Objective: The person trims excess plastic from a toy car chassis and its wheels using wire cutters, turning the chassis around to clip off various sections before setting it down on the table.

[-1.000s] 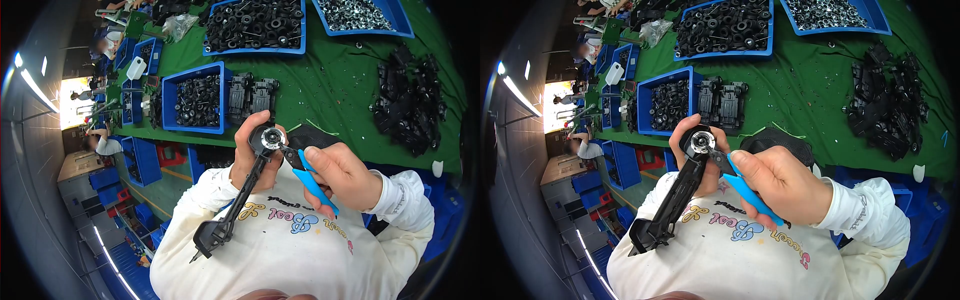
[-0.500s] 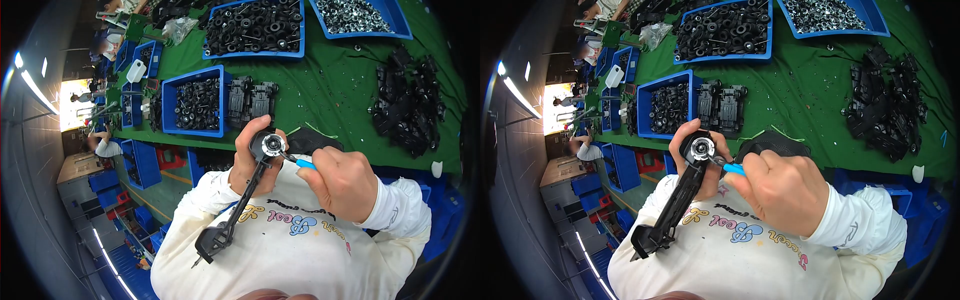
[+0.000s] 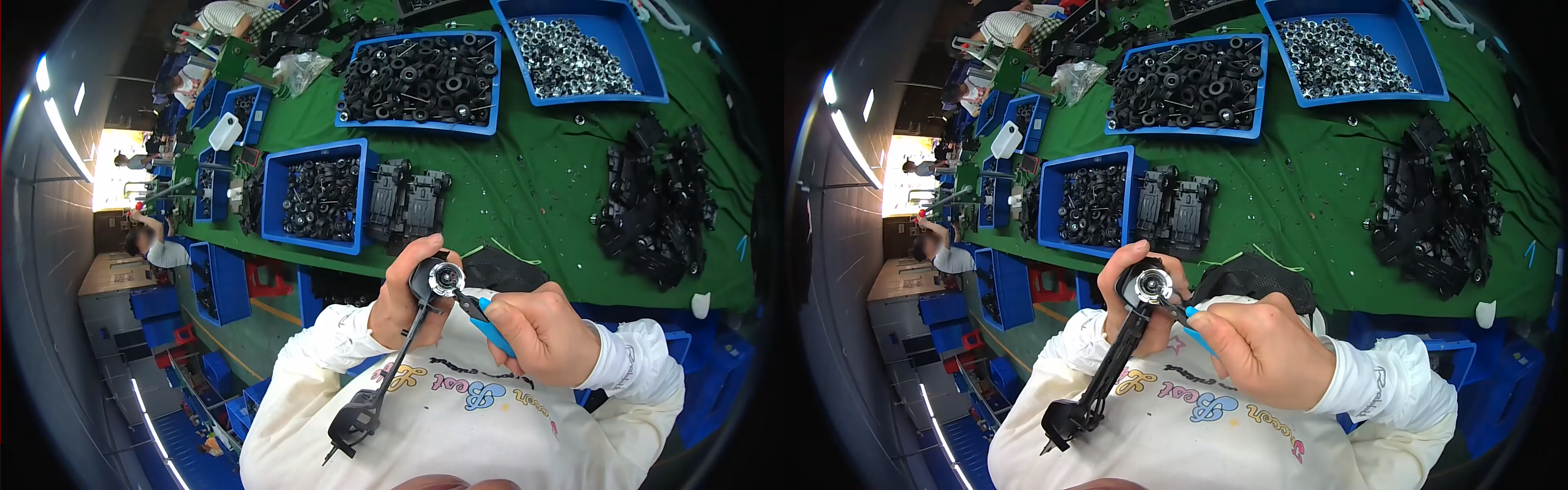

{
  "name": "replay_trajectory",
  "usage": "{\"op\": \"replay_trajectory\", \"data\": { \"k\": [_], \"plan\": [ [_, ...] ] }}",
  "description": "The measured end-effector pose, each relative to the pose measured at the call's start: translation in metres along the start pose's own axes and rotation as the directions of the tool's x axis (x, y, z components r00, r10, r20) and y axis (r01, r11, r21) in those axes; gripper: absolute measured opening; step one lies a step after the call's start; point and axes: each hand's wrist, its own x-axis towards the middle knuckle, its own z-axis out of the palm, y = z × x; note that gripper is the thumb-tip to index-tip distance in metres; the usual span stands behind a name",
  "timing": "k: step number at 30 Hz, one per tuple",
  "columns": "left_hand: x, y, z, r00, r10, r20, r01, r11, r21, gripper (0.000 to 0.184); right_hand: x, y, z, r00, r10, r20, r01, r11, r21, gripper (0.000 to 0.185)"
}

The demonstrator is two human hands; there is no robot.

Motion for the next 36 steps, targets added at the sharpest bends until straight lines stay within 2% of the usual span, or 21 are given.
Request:
{"op": "replay_trajectory", "data": {
  "k": [2,4,11,13,14,15,16,17,21,23,24,25,26,27,28,29,30,32,36],
  "plan": [
    [0.0,-0.001,-0.001,1.0,0.008,0.005,-0.008,1.0,-0.002,0.08,0.001,-0.004,-0.003,0.998,0.056,0.032,-0.057,0.997,0.055,0.042],
    [-0.001,-0.003,-0.001,1.0,0.01,0.013,-0.009,1.0,-0.018,0.082,0.002,-0.006,-0.006,0.969,0.202,0.144,-0.225,0.96,0.169,0.048],
    [0.002,-0.001,0.0,1.0,0.012,-0.014,-0.012,1.0,-0.008,0.083,0.003,0.002,-0.008,0.932,0.244,0.269,-0.336,0.863,0.378,0.048],
    [0.002,-0.002,-0.001,1.0,-0.004,-0.002,0.004,1.0,-0.026,0.082,0.004,0.002,-0.003,0.999,0.035,0.035,-0.038,0.995,0.094,0.039],
    [0.003,-0.002,0.0,1.0,-0.004,-0.002,0.004,1.0,-0.027,0.082,0.003,0.006,-0.001,0.999,0.035,0.034,-0.038,0.995,0.094,0.039],
    [0.004,-0.002,0.002,1.0,0.009,-0.011,-0.009,1.0,-0.018,0.081,0.002,0.013,0.002,0.977,-0.195,-0.091,0.17,0.959,-0.227,0.034],
    [0.004,-0.002,0.003,1.0,0.021,-0.02,-0.021,1.0,-0.009,0.081,0.0,0.017,0.005,0.889,-0.438,-0.131,0.306,0.784,-0.54,0.03],
    [0.005,-0.003,0.003,1.0,0.021,-0.02,-0.021,1.0,-0.01,0.081,-0.002,0.015,0.005,0.888,-0.445,-0.111,0.282,0.721,-0.633,0.027],
    [0.008,-0.004,0.003,0.998,0.057,-0.016,-0.058,0.998,-0.034,0.079,-0.003,0.01,0.009,0.899,-0.423,-0.119,0.239,0.698,-0.675,0.028],
    [0.01,0.0,0.002,0.998,0.051,-0.021,-0.052,0.998,-0.043,0.079,0.001,0.011,0.009,0.907,-0.396,-0.143,0.28,0.821,-0.498,0.029],
    [0.014,0.002,0.001,0.999,0.043,-0.019,-0.043,0.999,-0.004,0.082,0.002,0.01,0.009,0.907,-0.397,-0.143,0.281,0.821,-0.498,0.029],
    [0.016,0.003,0.001,0.999,0.035,-0.019,-0.034,0.999,0.035,0.084,0.003,0.009,0.007,0.923,-0.361,-0.137,0.283,0.874,-0.396,0.029],
    [0.013,0.001,0.002,0.999,0.036,-0.02,-0.035,0.999,0.036,0.084,0.003,0.008,0.006,0.938,-0.324,-0.125,0.278,0.916,-0.289,0.03],
    [0.007,-0.003,0.003,0.999,0.045,-0.026,-0.045,0.999,-0.021,0.082,0.003,0.007,0.005,0.937,-0.326,-0.124,0.28,0.916,-0.289,0.03],
    [0.004,-0.005,0.004,0.998,0.054,-0.031,-0.056,0.995,-0.077,0.08,0.003,0.006,0.002,0.967,-0.241,-0.089,0.219,0.955,-0.202,0.031],
    [0.004,-0.005,0.003,0.998,0.052,-0.024,-0.053,0.997,-0.053,0.081,0.003,0.004,0.001,0.987,-0.156,-0.046,0.149,0.982,-0.118,0.032],
    [0.004,-0.004,0.003,0.998,0.05,-0.024,-0.051,0.997,-0.053,0.081,0.003,0.001,0.0,0.987,-0.154,-0.045,0.148,0.982,-0.117,0.032],
    [0.007,-0.002,0.001,0.998,0.056,-0.006,-0.056,0.997,-0.053,0.082,0.003,-0.004,-0.002,1.0,0.011,0.015,-0.011,0.999,0.031,0.038],
    [0.016,0.002,0.0,0.999,0.044,-0.018,-0.043,0.999,0.03,0.09,0.006,-0.003,-0.006,0.99,0.076,0.119,-0.091,0.988,0.127,0.044]
  ]
}}
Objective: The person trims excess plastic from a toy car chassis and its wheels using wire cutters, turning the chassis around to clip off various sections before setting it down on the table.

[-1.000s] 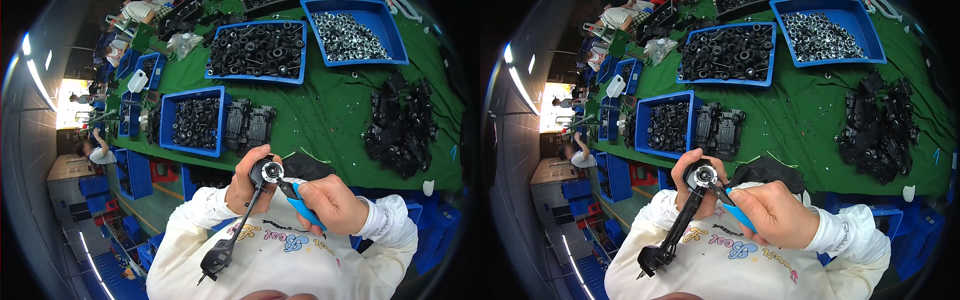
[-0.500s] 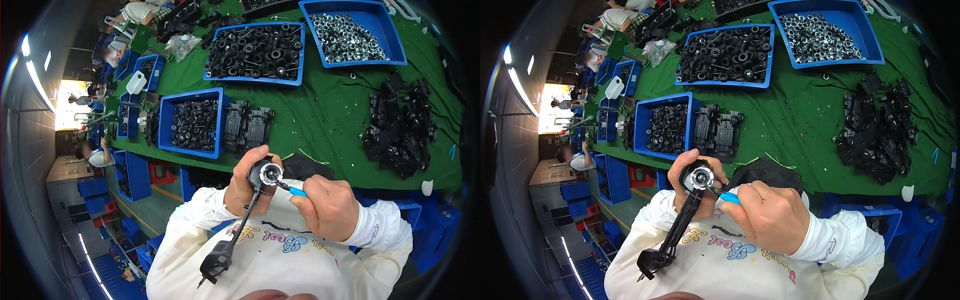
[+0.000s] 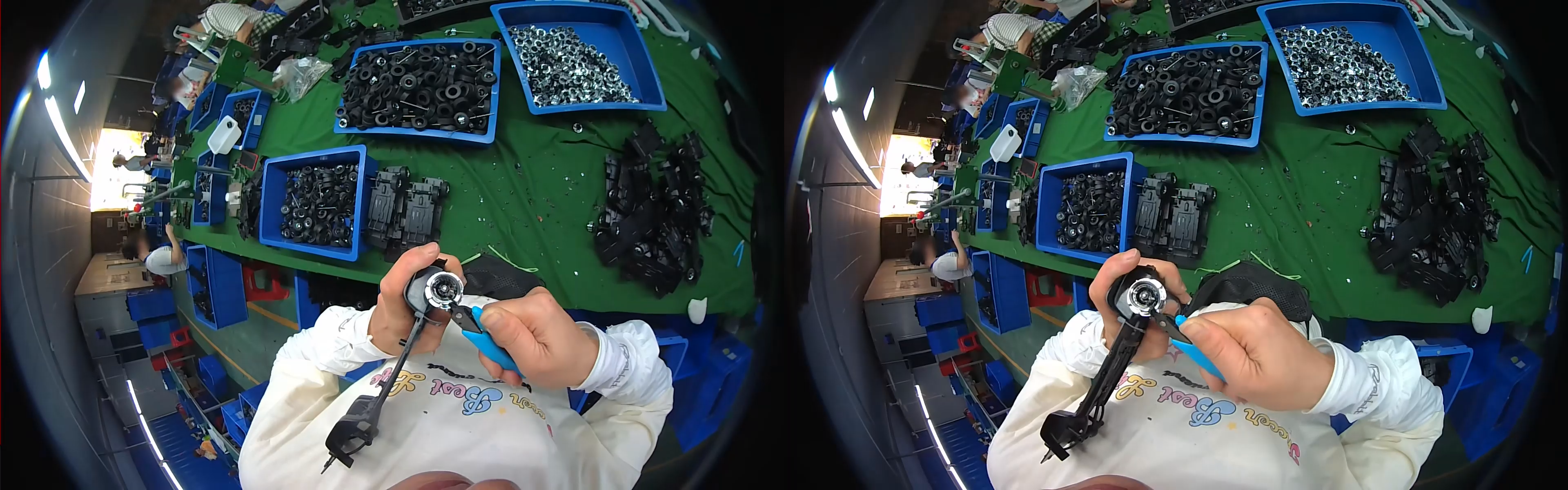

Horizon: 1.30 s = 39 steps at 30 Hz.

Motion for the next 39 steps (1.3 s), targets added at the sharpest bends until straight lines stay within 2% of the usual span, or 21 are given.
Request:
{"op": "replay_trajectory", "data": {
  "k": [6,8,10,12,13,16,18,19,20,22,26,27,28,30,31,32,34,35,36,37,39],
  "plan": [
    [0.007,0.004,-0.002,0.999,0.016,0.043,-0.016,1.0,-0.011,0.097,0.002,0.005,-0.005,0.981,0.079,0.176,-0.125,0.955,0.271,0.055],
    [0.007,0.003,0.001,0.998,0.063,0.028,-0.06,0.994,-0.096,0.094,0.005,0.009,-0.008,0.957,0.051,0.286,-0.168,0.901,0.401,0.062],
    [0.007,0.004,0.002,0.992,0.087,0.095,-0.074,0.988,-0.138,0.094,0.008,0.015,-0.009,0.944,0.045,0.327,-0.191,0.883,0.429,0.065],
    [0.008,0.001,0.005,0.996,0.054,0.071,-0.046,0.993,-0.112,0.093,0.011,0.015,-0.018,0.911,0.071,0.407,-0.248,0.881,0.403,0.067],
    [0.009,0.005,0.011,0.999,-0.016,0.041,0.02,0.995,-0.102,0.092,0.012,0.013,-0.019,0.91,0.072,0.409,-0.251,0.879,0.405,0.067],
    [0.003,-0.005,0.021,0.995,-0.1,0.007,0.1,0.991,-0.084,0.087,0.01,0.006,-0.024,0.926,0.253,0.279,-0.336,0.89,0.307,0.065],
    [0.0,-0.006,0.024,0.985,-0.172,0.02,0.173,0.966,-0.194,0.087,0.008,0.006,-0.028,0.912,0.309,0.271,-0.401,0.813,0.423,0.06],
    [-0.004,-0.008,0.025,0.972,-0.231,0.04,0.233,0.933,-0.274,0.088,0.007,0.012,-0.034,0.874,0.306,0.376,-0.476,0.693,0.542,0.057],
    [-0.004,-0.008,0.021,0.972,-0.208,0.113,0.23,0.939,-0.255,0.089,0.006,0.012,-0.035,0.872,0.31,0.379,-0.481,0.691,0.54,0.057],
    [0.003,-0.013,0.023,0.996,-0.07,0.052,0.077,0.983,-0.168,0.088,0.003,0.012,-0.035,0.902,0.28,0.329,-0.418,0.756,0.503,0.056],
    [0.01,-0.01,0.026,0.995,-0.094,0.033,0.099,0.974,-0.206,0.08,-0.002,0.016,-0.035,0.882,0.292,0.369,-0.466,0.652,0.598,0.056],
    [0.017,-0.013,0.031,0.99,-0.121,-0.069,0.119,0.993,-0.023,0.068,-0.003,0.02,-0.028,0.915,0.284,0.287,-0.403,0.679,0.613,0.057],
    [0.021,-0.015,0.029,0.951,-0.282,-0.126,0.207,0.885,-0.418,0.058,-0.006,0.021,-0.02,0.939,0.275,0.207,-0.343,0.705,0.621,0.058],
    [0.036,-0.021,0.012,0.837,-0.469,-0.282,0.316,0.835,-0.45,0.053,-0.014,0.026,-0.011,0.926,0.295,0.237,-0.378,0.692,0.615,0.059],
    [0.037,-0.027,0.0,0.821,-0.525,-0.224,0.334,0.76,-0.558,0.055,-0.017,0.031,-0.011,0.921,0.273,0.277,-0.389,0.681,0.621,0.06],
    [0.035,-0.026,-0.007,0.81,-0.572,-0.131,0.407,0.707,-0.579,0.056,-0.02,0.029,-0.012,0.94,0.274,0.203,-0.341,0.716,0.609,0.059],
    [0.037,-0.008,-0.006,0.749,-0.657,0.082,0.529,0.519,-0.672,0.06,-0.021,0.027,-0.017,0.98,0.18,-0.085,-0.131,0.904,0.406,0.053],
    [0.037,0.0,-0.003,0.716,-0.678,0.167,0.582,0.447,-0.68,0.061,-0.019,0.029,-0.019,0.977,0.043,-0.211,0.026,0.949,0.315,0.049],
    [0.037,0.007,-0.002,0.709,-0.668,0.228,0.596,0.393,-0.701,0.062,-0.018,0.026,-0.021,0.969,-0.035,-0.243,0.082,0.979,0.184,0.048],
    [0.041,0.016,0.0,0.685,-0.681,0.259,0.607,0.336,-0.721,0.066,-0.019,0.019,-0.024,0.957,-0.115,-0.267,0.133,0.99,0.049,0.048],
    [0.044,0.029,0.001,0.637,-0.712,0.296,0.628,0.256,-0.734,0.072,-0.022,0.008,-0.023,0.947,-0.072,-0.313,0.094,0.994,0.056,0.045]
  ]
}}
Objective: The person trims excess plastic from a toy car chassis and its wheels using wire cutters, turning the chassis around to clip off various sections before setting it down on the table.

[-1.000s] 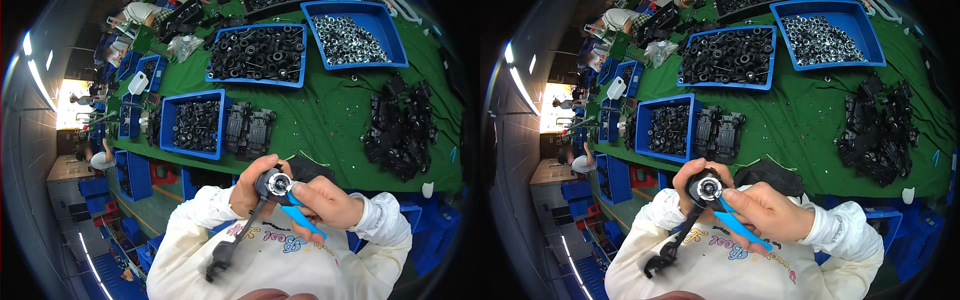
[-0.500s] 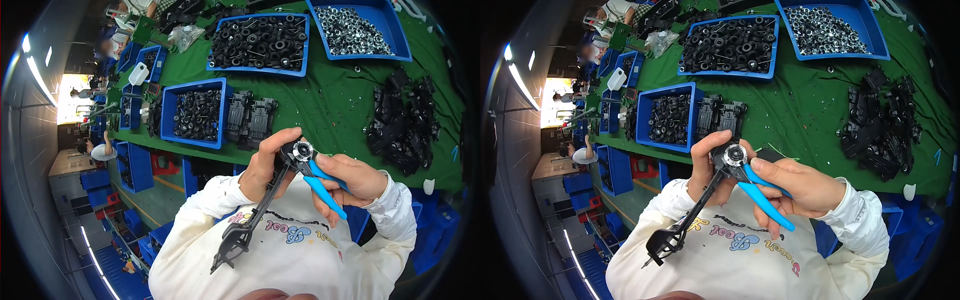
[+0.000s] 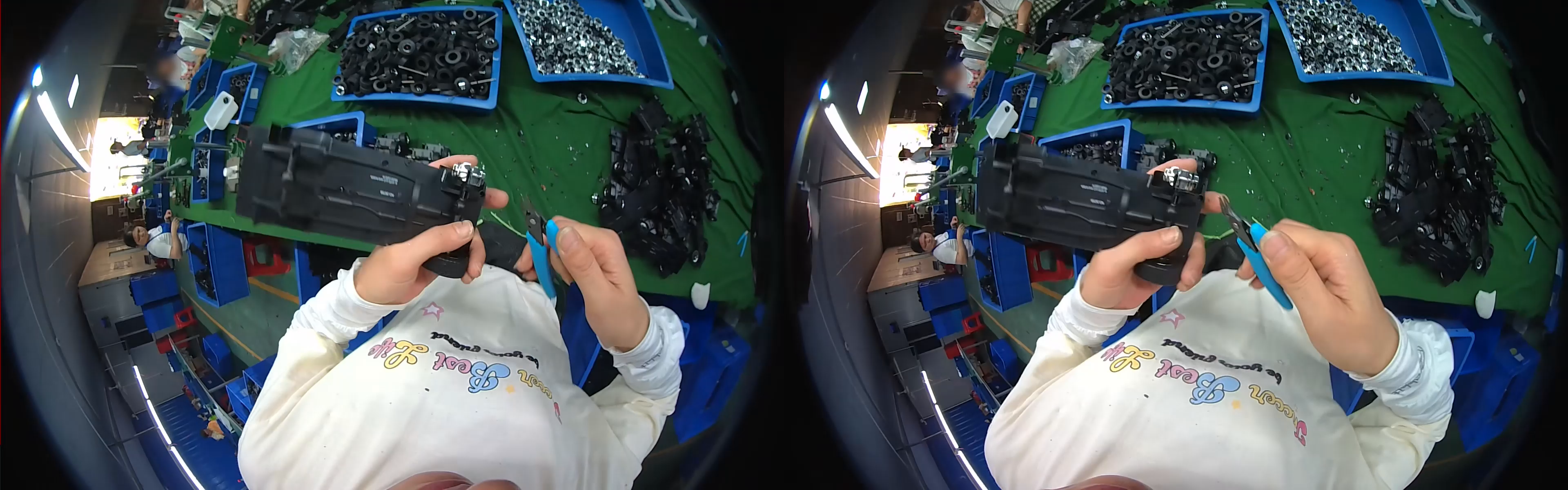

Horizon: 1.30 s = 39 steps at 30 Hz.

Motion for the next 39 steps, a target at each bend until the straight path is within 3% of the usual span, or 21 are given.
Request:
{"op": "replay_trajectory", "data": {
  "k": [2,6,9,12,15,22,24,30,39],
  "plan": [
    [-0.004,0.003,0.005,0.999,-0.053,0.007,0.053,0.996,-0.067,0.072,0.001,-0.002,-0.001,1.0,-0.024,0.009,0.025,0.986,-0.167,0.041],
    [-0.008,0.003,0.014,0.998,-0.037,-0.043,0.037,0.999,0.001,0.074,0.003,0.003,0.007,0.992,-0.125,-0.019,0.117,0.964,-0.241,0.035],
    [-0.012,0.004,0.01,0.988,-0.15,0.024,0.152,0.986,-0.072,0.074,0.003,-0.006,0.006,0.996,-0.076,0.049,0.09,0.909,-0.407,0.037],
    [-0.011,0.004,0.013,0.992,-0.123,0.006,0.123,0.991,-0.055,0.075,0.005,-0.011,0.006,0.998,0.008,0.06,0.021,0.882,-0.471,0.035],
    [-0.011,0.004,0.021,0.999,-0.022,-0.026,0.02,0.998,-0.06,0.077,0.006,-0.01,0.009,0.999,0.003,0.035,0.015,0.87,-0.493,0.034],
    [-0.011,0.0,0.016,0.999,-0.048,-0.018,0.048,0.999,0.012,0.074,0.01,-0.004,0.009,1.0,0.01,0.015,-0.001,0.855,-0.518,0.032],
    [-0.011,-0.001,0.014,1.0,0.008,0.023,-0.01,0.998,0.067,0.066,0.01,-0.003,0.011,0.999,-0.033,-0.017,0.018,0.845,-0.535,0.03],
    [-0.011,-0.001,0.015,1.0,0.013,-0.019,-0.011,0.994,0.105,0.067,0.012,0.004,0.014,0.995,-0.089,-0.037,0.052,0.818,-0.572,0.028],
    [-0.009,-0.009,0.017,0.984,0.163,-0.069,-0.142,0.958,0.248,0.06,0.014,0.007,0.021,0.999,-0.018,-0.048,-0.006,0.897,-0.443,0.034]
  ]
}}
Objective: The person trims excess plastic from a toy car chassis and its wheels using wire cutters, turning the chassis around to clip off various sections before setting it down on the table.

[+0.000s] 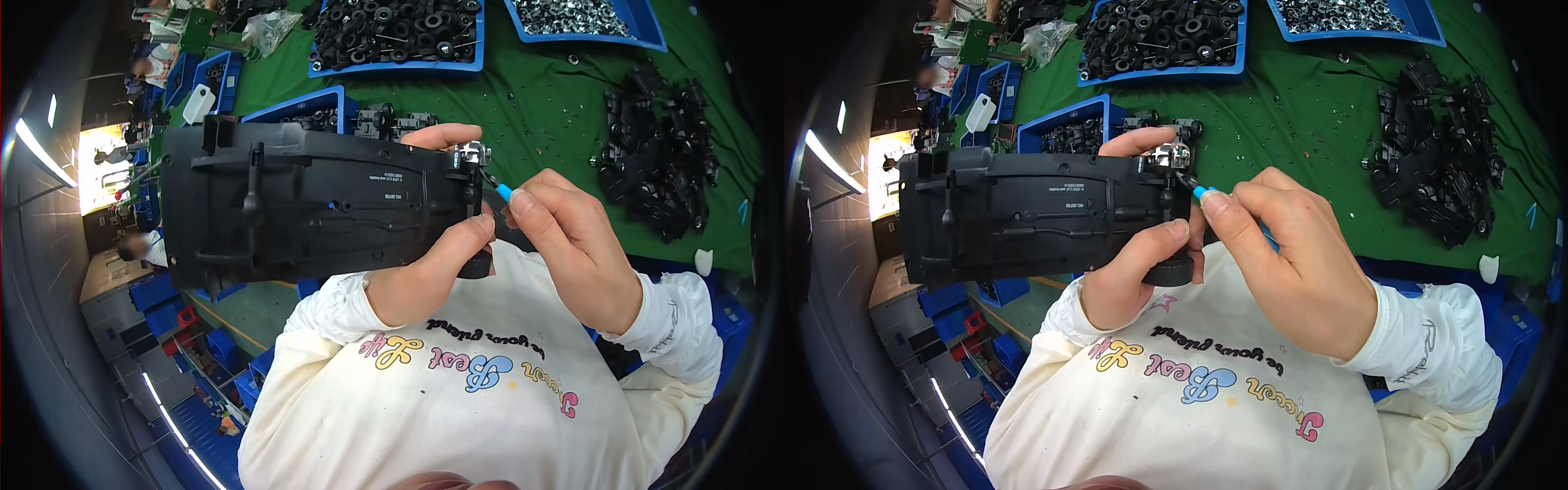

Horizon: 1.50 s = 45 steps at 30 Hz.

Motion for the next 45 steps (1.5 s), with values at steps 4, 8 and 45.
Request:
{"op": "replay_trajectory", "data": {
  "k": [4,8,45],
  "plan": [
    [0.001,-0.004,-0.001,0.999,0.045,-0.02,-0.044,0.998,0.05,0.059,0.002,0.0,0.002,1.0,-0.016,-0.002,0.016,1.0,-0.019,0.033],
    [0.002,-0.003,0.0,0.997,0.062,-0.041,-0.056,0.99,0.132,0.058,0.004,-0.003,0.008,0.989,-0.071,-0.131,0.077,0.996,0.043,0.037],
    [0.005,-0.011,0.007,0.983,0.164,-0.079,-0.127,0.927,0.353,0.059,0.017,0.009,0.007,0.976,-0.201,-0.082,0.176,0.954,-0.243,0.035]
  ]
}}
